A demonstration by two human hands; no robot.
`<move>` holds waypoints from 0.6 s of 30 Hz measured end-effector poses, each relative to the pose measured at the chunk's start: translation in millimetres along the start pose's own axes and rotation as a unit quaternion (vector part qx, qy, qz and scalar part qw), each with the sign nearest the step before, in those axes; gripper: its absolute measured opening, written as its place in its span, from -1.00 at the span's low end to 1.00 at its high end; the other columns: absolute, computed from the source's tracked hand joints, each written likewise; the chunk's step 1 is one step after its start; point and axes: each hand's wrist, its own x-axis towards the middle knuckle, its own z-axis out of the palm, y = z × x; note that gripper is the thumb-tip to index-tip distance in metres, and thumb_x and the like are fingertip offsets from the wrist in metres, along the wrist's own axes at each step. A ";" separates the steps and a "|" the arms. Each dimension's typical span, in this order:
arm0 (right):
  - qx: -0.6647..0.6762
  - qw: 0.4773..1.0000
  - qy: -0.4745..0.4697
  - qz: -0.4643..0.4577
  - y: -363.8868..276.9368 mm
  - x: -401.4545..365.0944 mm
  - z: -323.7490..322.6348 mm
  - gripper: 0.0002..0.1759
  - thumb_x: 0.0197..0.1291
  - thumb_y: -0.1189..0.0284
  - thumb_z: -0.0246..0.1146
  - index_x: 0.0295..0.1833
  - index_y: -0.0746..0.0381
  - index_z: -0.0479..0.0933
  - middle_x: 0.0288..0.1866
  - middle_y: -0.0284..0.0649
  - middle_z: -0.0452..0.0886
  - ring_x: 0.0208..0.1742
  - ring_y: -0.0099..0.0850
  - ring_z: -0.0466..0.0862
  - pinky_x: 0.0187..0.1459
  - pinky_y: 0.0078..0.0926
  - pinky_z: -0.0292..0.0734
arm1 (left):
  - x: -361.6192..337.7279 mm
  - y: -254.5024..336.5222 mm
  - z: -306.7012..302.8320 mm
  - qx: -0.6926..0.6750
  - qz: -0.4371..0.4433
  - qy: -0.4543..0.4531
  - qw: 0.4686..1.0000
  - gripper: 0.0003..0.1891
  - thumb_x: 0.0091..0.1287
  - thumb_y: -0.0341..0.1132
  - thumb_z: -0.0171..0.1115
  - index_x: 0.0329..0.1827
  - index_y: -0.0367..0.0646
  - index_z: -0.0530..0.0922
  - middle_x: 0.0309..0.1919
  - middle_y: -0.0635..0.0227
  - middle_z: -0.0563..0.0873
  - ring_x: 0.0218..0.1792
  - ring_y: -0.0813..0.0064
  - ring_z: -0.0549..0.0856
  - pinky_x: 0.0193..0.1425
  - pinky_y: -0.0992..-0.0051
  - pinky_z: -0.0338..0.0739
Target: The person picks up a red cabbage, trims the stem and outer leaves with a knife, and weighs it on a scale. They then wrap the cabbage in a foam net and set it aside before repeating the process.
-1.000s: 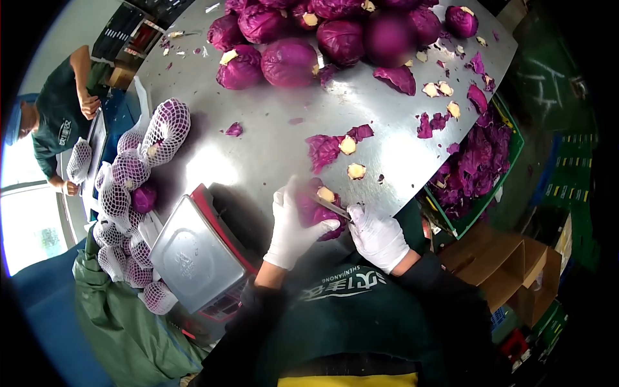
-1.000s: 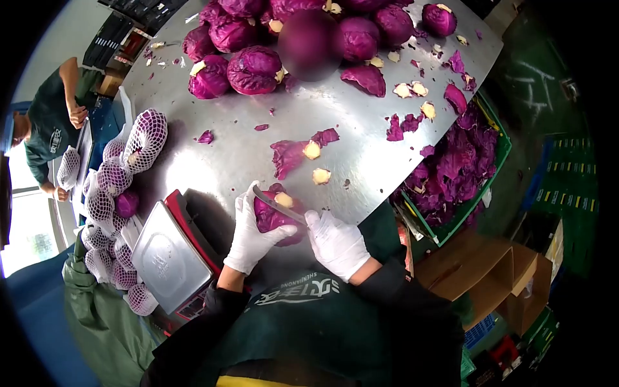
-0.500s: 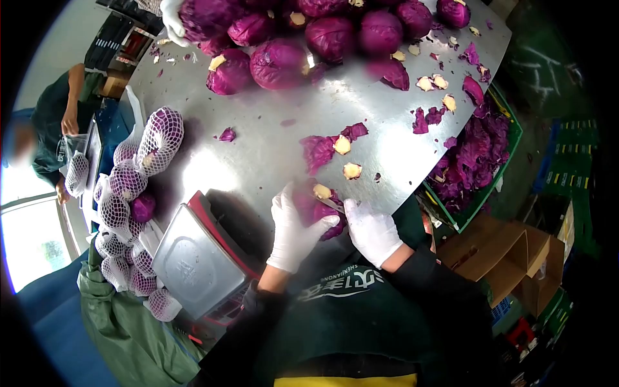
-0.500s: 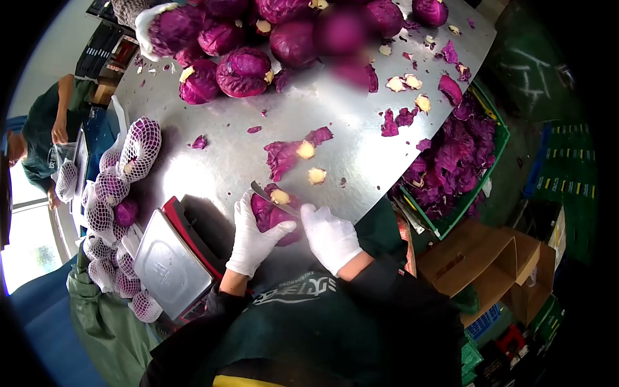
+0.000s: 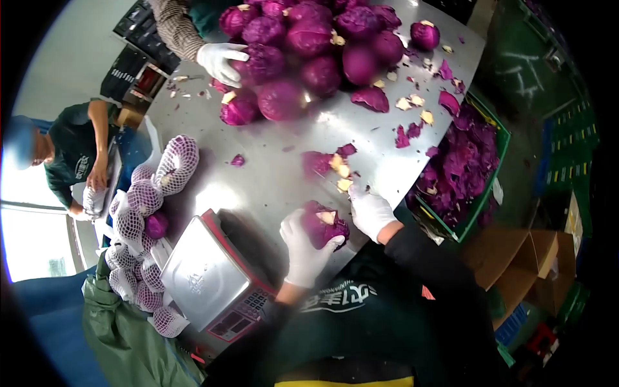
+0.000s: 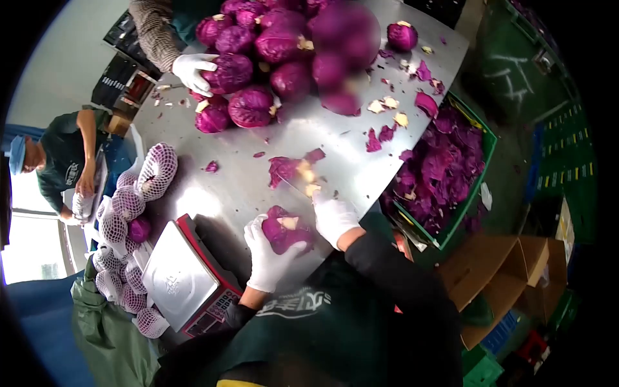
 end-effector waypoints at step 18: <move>0.719 0.655 -0.218 0.082 -71.5 4.6 -34.2 -0.60 0.40 0.32 0.24 0.28 0.20 0.49 -0.27 -0.52 0.49 -0.52 -0.75 0.40 -0.57 -0.75 0.31 | -1.8 -11.2 -68.2 -0.784 -0.380 -0.049 0.489 -0.30 0.47 0.32 -0.20 0.49 0.07 0.26 0.41 0.23 0.40 0.37 0.13 0.45 0.34 -0.14 0.40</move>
